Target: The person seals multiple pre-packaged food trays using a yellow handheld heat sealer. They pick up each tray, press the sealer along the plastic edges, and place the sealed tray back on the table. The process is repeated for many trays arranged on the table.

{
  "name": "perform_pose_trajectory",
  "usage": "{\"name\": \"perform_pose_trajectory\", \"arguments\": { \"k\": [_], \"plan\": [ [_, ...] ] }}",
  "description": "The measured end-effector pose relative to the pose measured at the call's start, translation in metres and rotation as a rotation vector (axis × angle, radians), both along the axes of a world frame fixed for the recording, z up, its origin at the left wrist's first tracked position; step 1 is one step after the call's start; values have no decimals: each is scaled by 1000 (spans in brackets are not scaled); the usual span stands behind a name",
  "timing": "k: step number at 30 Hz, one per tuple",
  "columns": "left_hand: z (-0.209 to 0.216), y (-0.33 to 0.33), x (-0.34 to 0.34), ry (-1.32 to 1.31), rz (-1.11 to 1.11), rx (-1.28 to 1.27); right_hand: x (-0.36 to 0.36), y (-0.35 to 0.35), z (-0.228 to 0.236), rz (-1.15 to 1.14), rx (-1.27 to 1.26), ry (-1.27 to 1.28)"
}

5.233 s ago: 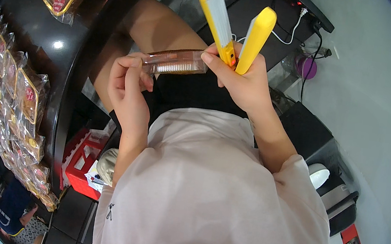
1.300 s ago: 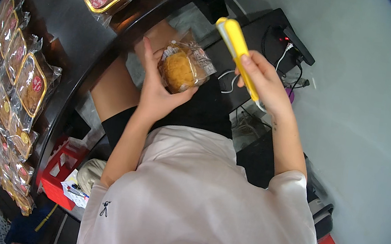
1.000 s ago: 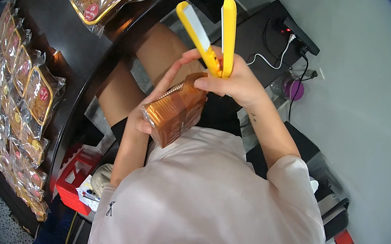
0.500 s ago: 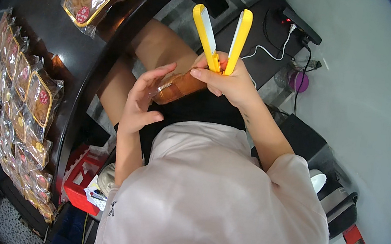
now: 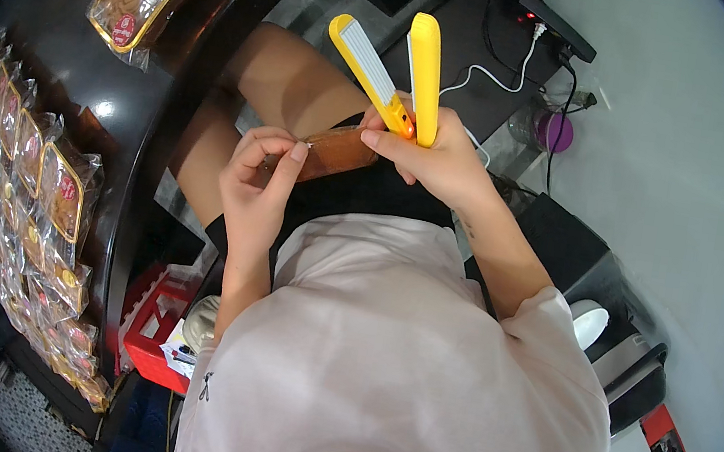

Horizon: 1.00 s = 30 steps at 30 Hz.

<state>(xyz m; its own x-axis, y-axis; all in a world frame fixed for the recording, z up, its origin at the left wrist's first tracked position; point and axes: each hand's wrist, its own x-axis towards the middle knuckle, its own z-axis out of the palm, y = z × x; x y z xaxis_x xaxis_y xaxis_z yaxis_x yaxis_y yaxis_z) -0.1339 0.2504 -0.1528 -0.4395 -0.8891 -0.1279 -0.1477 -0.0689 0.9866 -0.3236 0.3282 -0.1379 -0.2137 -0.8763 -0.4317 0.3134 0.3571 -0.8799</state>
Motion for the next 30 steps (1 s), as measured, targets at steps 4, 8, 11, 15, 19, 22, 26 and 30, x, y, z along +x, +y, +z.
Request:
{"name": "perform_pose_trajectory", "arguments": {
  "k": [4, 8, 11, 15, 19, 22, 26, 30],
  "plan": [
    [-5, 7, 0, 0, 3, 34, 2, 3, 3, 42, 24, 95],
    [2, 7, -1, 22, -5, 46, 1, 4, -10, 101, -163, 283],
    [5, 6, -2, 10, 14, 43, 5, -2, 5, 27, 71, 139],
    [2, 10, -4, -8, 30, 4, 7, 0, 4, -33, 139, 11],
    [0, 14, -5, -60, 11, -36, -1, 3, 6, 66, 115, 245],
    [0, 15, -5, -42, 19, -33, -25, 2, 6, 260, -99, 405],
    [1, 14, -5, -44, 6, -35, -54, -6, 20, 481, -139, 833],
    [4, 17, -8, 18, 22, 61, -54, -12, 41, 703, -178, 1079]
  ]
}}
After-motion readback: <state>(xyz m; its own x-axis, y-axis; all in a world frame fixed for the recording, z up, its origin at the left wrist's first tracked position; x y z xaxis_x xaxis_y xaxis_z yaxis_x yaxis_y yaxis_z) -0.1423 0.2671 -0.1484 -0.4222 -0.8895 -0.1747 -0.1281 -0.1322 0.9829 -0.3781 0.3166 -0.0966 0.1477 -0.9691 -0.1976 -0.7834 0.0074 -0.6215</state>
